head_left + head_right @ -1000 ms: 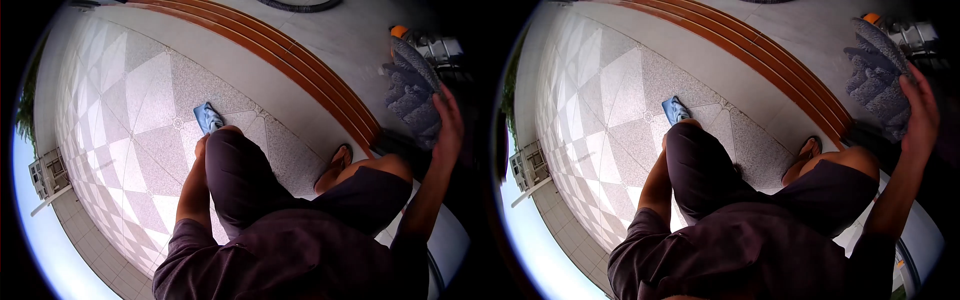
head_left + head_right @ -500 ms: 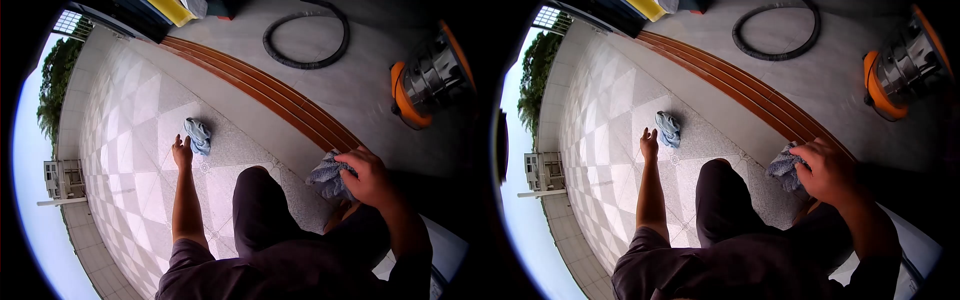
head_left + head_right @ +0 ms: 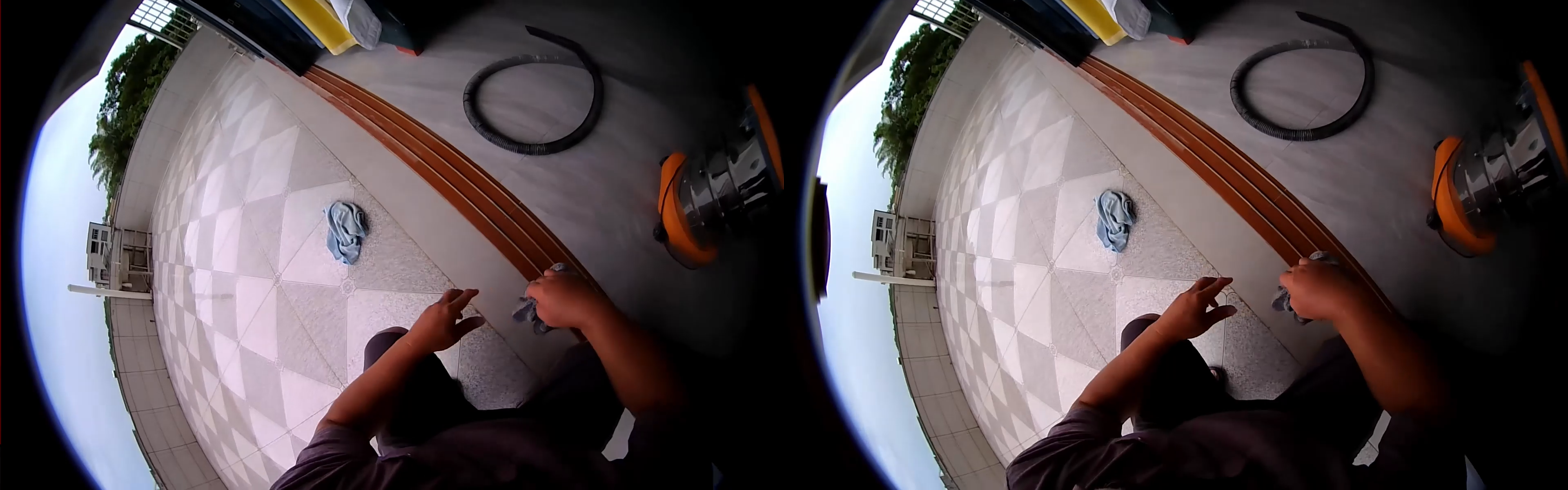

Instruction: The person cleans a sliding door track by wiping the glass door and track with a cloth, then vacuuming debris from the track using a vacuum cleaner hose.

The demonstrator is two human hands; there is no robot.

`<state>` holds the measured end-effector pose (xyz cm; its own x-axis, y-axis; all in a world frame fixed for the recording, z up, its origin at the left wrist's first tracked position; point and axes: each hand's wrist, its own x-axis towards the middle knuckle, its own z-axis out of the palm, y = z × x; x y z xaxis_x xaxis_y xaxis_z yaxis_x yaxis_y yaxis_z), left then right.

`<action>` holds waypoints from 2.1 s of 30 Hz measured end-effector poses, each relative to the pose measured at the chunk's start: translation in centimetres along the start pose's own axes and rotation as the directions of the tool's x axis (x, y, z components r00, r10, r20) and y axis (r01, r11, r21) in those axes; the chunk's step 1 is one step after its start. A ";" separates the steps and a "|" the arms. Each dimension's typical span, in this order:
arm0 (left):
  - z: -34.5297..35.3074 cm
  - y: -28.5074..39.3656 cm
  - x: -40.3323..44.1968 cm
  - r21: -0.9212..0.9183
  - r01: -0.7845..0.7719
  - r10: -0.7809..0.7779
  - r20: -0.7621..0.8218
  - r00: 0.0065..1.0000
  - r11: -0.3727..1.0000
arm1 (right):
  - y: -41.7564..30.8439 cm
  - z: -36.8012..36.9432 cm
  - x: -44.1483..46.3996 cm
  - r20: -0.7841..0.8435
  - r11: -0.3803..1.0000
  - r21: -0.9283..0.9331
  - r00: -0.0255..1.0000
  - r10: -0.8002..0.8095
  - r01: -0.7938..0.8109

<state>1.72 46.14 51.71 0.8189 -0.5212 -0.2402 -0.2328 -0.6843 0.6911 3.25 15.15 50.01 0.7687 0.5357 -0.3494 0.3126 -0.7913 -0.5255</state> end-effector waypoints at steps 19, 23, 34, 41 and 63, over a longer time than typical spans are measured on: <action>-9.4 25.0 -20.5 -0.194 0.378 -0.350 0.164 0.922 0.905 | -21.0 0.3 -11.2 0.012 0.452 0.746 0.688 0.726 -0.490; -15.5 28.3 -21.8 -0.339 0.425 -0.405 0.132 0.905 0.839 | -29.7 -9.9 -11.8 0.584 -0.404 0.804 0.708 0.397 -0.436; -32.6 15.6 -17.4 -0.307 0.452 -0.416 0.177 0.892 0.838 | -28.8 -14.2 -8.8 0.099 0.618 0.554 0.781 0.616 -0.558; -44.8 1.4 -8.3 0.027 0.355 -0.355 0.010 0.935 0.935 | -25.0 -6.6 -20.0 0.226 0.653 0.125 0.662 0.714 -0.747; -33.5 15.6 -8.8 0.438 0.144 -0.425 0.656 0.623 0.887 | -29.6 -14.4 -22.3 0.350 0.093 0.655 0.410 0.842 -0.750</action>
<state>8.40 57.13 87.46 0.2651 -0.3691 -0.8908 -0.3186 -0.9055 0.2803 -15.13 22.44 84.51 0.3830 -0.3441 -0.8573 -0.9130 -0.2819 -0.2948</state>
